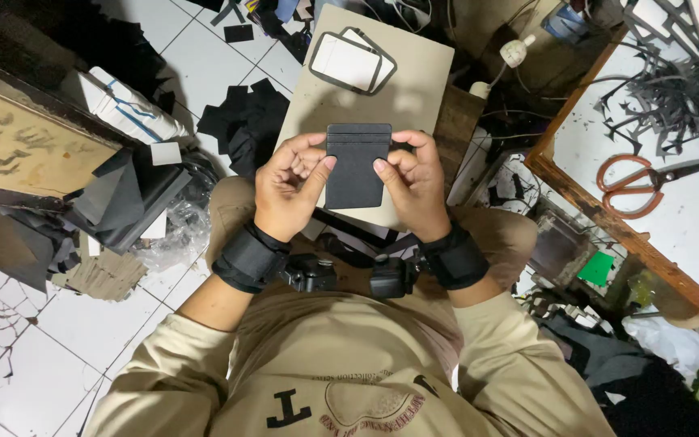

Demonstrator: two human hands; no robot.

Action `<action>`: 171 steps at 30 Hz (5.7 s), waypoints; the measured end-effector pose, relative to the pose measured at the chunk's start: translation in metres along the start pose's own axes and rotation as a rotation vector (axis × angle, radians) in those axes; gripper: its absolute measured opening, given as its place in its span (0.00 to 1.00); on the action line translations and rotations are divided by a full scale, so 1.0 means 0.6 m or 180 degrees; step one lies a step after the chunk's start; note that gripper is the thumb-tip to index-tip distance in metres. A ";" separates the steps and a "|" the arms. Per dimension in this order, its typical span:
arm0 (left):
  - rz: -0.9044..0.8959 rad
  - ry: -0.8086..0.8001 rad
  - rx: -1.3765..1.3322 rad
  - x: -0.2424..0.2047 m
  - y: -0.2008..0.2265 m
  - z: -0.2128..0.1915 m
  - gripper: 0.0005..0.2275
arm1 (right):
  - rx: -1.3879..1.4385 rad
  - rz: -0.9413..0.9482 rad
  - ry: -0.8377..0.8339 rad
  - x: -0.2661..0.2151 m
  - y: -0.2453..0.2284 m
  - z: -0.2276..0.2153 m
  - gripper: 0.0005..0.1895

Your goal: The person assembles a leather card holder by applying glue, folding the edges, and hammering them down.

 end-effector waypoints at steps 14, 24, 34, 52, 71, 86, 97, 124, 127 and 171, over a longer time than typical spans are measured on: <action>-0.0130 -0.0046 -0.0141 -0.008 -0.001 -0.002 0.18 | -0.0103 0.0051 -0.0147 -0.004 -0.010 0.008 0.23; -0.0174 0.0012 -0.0039 -0.016 -0.005 -0.006 0.17 | -0.0217 -0.0053 -0.0064 -0.012 -0.021 0.005 0.22; 0.0003 -0.0115 -0.0385 -0.032 0.028 0.012 0.16 | -0.0440 -0.0168 -0.0075 -0.033 -0.055 0.007 0.21; 0.0076 -0.0164 0.0406 -0.005 0.009 0.001 0.18 | -0.1171 -0.0028 0.0274 -0.038 -0.033 -0.042 0.05; -0.0313 -0.1404 0.2175 -0.032 -0.122 0.017 0.17 | -0.3430 -0.0179 -0.1096 -0.045 0.072 -0.013 0.24; 0.0025 -0.1704 0.2418 -0.011 -0.172 0.007 0.16 | -0.3514 -0.0342 -0.1174 -0.038 0.060 0.046 0.07; -0.0261 -0.1753 0.2374 -0.003 -0.172 0.008 0.15 | -0.3144 -0.0292 -0.1319 -0.041 0.084 0.044 0.08; -0.0310 -0.1792 0.2535 -0.004 -0.185 0.032 0.13 | -0.3925 -0.0020 -0.1205 -0.024 0.115 0.054 0.08; -0.0607 -0.1922 0.2681 -0.004 -0.192 0.033 0.12 | -0.3685 -0.0243 -0.1315 -0.028 0.090 0.059 0.08; -0.0730 -0.2083 0.2699 -0.019 -0.235 0.031 0.10 | -0.3665 -0.0817 -0.2015 -0.035 0.073 0.052 0.04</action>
Point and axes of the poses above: each hand's wrist, its own x-axis towards the middle knuckle, its own z-axis out of the palm, y = z × x, the point moved 9 cm from there along x, towards the middle knuckle, and after that the axes turned 4 degrees about -x, right-handed, at the moved point
